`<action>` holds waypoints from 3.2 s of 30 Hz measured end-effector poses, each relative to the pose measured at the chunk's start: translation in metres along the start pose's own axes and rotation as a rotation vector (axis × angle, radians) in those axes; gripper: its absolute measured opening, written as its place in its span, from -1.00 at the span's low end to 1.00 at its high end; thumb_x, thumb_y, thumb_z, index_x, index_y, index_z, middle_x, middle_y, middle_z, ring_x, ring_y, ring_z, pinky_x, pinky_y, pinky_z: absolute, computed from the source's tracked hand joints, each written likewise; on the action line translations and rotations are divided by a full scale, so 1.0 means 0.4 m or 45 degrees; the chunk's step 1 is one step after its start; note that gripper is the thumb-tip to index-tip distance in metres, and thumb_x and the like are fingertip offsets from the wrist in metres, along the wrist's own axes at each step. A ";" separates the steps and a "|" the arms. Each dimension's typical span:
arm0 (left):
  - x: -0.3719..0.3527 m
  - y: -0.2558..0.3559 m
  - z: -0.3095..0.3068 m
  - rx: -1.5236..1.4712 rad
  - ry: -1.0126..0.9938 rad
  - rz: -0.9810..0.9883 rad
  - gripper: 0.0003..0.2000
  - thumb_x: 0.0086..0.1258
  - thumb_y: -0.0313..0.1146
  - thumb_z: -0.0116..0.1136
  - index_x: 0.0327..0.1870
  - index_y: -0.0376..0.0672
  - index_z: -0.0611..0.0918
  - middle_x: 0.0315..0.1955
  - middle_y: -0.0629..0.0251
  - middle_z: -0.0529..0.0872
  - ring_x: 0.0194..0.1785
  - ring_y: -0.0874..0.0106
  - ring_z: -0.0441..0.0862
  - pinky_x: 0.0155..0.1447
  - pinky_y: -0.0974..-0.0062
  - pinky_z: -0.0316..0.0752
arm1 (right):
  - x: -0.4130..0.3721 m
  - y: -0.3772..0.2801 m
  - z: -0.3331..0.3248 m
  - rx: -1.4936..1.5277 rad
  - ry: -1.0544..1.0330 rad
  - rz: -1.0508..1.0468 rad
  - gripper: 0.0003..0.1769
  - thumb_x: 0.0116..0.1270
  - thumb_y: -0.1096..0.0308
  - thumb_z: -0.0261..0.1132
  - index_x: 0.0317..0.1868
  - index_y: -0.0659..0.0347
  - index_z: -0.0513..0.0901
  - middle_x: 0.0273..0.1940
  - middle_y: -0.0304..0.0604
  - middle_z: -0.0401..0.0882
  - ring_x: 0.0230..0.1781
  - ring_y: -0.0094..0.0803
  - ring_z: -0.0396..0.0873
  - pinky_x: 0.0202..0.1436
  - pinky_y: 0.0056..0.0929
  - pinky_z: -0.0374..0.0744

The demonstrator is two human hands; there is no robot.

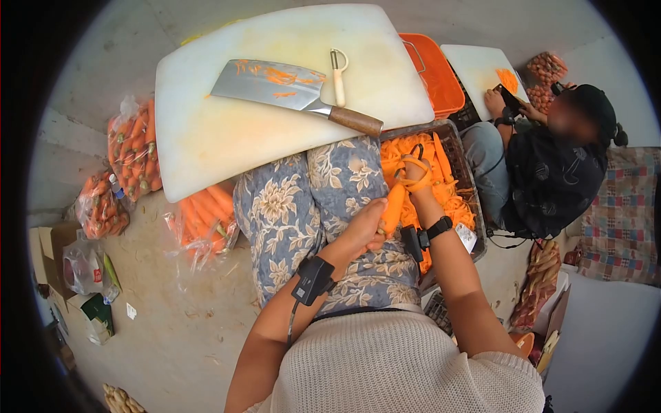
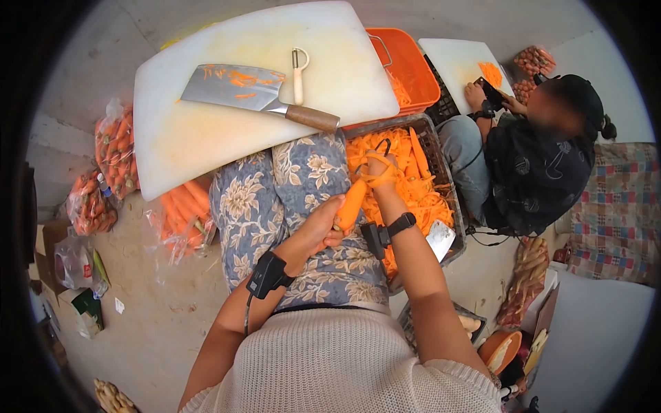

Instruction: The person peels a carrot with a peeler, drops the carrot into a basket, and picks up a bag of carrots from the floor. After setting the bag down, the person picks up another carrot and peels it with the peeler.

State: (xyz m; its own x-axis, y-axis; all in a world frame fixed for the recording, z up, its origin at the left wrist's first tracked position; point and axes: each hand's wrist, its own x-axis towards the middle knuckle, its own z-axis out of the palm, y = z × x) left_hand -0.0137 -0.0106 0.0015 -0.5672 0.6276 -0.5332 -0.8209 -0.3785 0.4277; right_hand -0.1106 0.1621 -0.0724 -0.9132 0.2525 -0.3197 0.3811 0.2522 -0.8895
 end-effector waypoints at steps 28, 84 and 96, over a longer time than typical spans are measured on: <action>-0.005 -0.021 0.002 -0.291 0.074 0.044 -0.62 0.45 0.05 -0.32 -0.11 -0.06 0.41 -0.66 0.34 0.47 -0.80 0.60 0.22 -0.69 0.62 0.16 | -0.266 -0.121 0.076 -0.016 0.201 -0.445 -0.71 0.17 0.34 0.26 -0.28 0.32 0.34 -0.22 -0.02 0.31 -0.32 -0.32 0.40 -0.22 -0.37 0.42; -0.014 -0.001 0.007 -0.192 0.043 0.021 -0.63 0.44 0.07 -0.27 -0.09 -0.03 0.39 -0.71 0.49 0.37 -0.83 0.70 0.11 -0.74 0.69 0.00 | -0.287 -0.129 0.061 -0.099 0.127 -0.381 -0.71 0.19 0.34 0.23 -0.24 0.33 0.33 -0.21 0.01 0.31 -0.15 -0.18 0.32 -0.06 -0.27 0.31; 0.001 -0.015 -0.002 -0.079 0.031 0.016 -0.66 0.47 -0.04 -0.36 0.04 -0.05 0.30 -0.65 0.29 0.45 -0.84 0.68 0.08 -0.76 0.69 0.01 | -0.208 -0.130 0.052 0.422 -0.012 -0.156 -0.81 0.20 0.39 0.21 -0.36 0.22 0.33 -0.48 -0.25 0.34 -0.53 -0.55 0.33 -0.52 -0.55 0.33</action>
State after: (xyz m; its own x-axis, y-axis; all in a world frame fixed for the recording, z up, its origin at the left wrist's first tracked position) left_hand -0.0090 -0.0088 -0.0020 -0.5782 0.6062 -0.5461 -0.8159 -0.4282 0.3885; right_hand -0.0575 0.1086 -0.0064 -0.9512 0.2300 -0.2057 0.2026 -0.0370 -0.9786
